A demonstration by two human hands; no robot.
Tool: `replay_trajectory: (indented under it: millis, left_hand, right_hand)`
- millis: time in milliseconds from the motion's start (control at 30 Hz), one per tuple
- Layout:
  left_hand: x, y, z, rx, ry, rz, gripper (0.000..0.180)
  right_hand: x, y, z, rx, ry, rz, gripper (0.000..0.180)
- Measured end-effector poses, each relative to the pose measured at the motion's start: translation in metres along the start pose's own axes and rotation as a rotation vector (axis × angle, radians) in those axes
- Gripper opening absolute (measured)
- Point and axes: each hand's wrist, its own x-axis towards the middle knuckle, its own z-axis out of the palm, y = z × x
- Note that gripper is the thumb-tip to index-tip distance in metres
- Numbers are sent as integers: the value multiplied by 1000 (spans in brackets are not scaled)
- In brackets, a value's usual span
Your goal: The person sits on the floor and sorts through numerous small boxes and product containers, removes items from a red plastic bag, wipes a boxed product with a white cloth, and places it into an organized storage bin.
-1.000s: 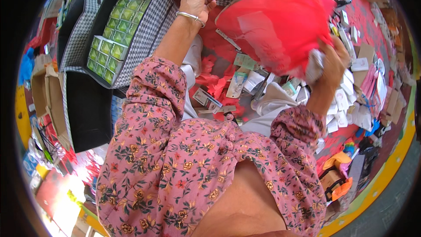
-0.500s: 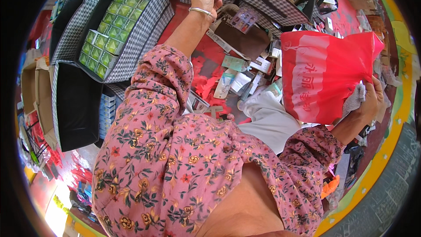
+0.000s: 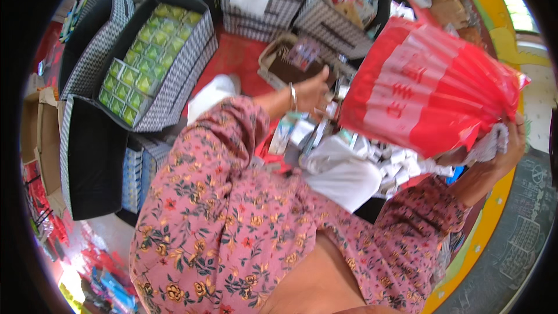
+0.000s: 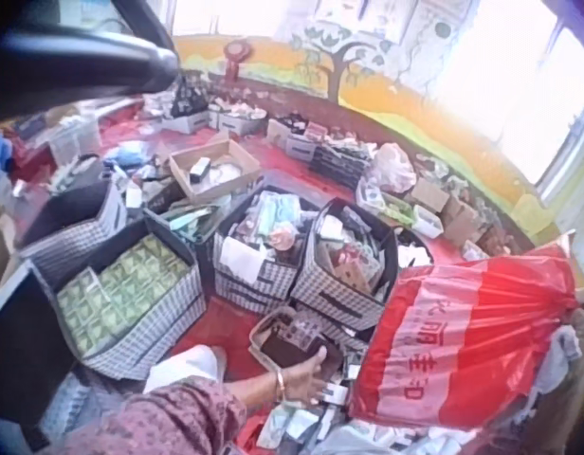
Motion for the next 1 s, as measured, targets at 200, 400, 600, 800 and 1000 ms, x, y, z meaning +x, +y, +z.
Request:
replay_trajectory:
  millis: [200, 400, 600, 800, 1000]
  left_hand:
    - [-29, -34, 37, 12, -405, 21, 96]
    - [-50, -79, 36, -118, -394, -60, 106]
    - [-84, -23, 30, -22, -125, 273, 97]
    - [-123, 74, 50, 161, -129, 742, 77]
    - [-149, 205, 25, 395, 395, 942, 61]
  right_hand:
    - [-13, -2, 32, 199, -87, 6, 14]
    - [-23, -1, 82, 185, -205, 118, 22]
    - [4, -41, 150, 96, -412, 11, 22]
    - [134, -47, 165, -644, -152, -1096, 22]
    - [182, -43, 298, 350, -488, -340, 24]
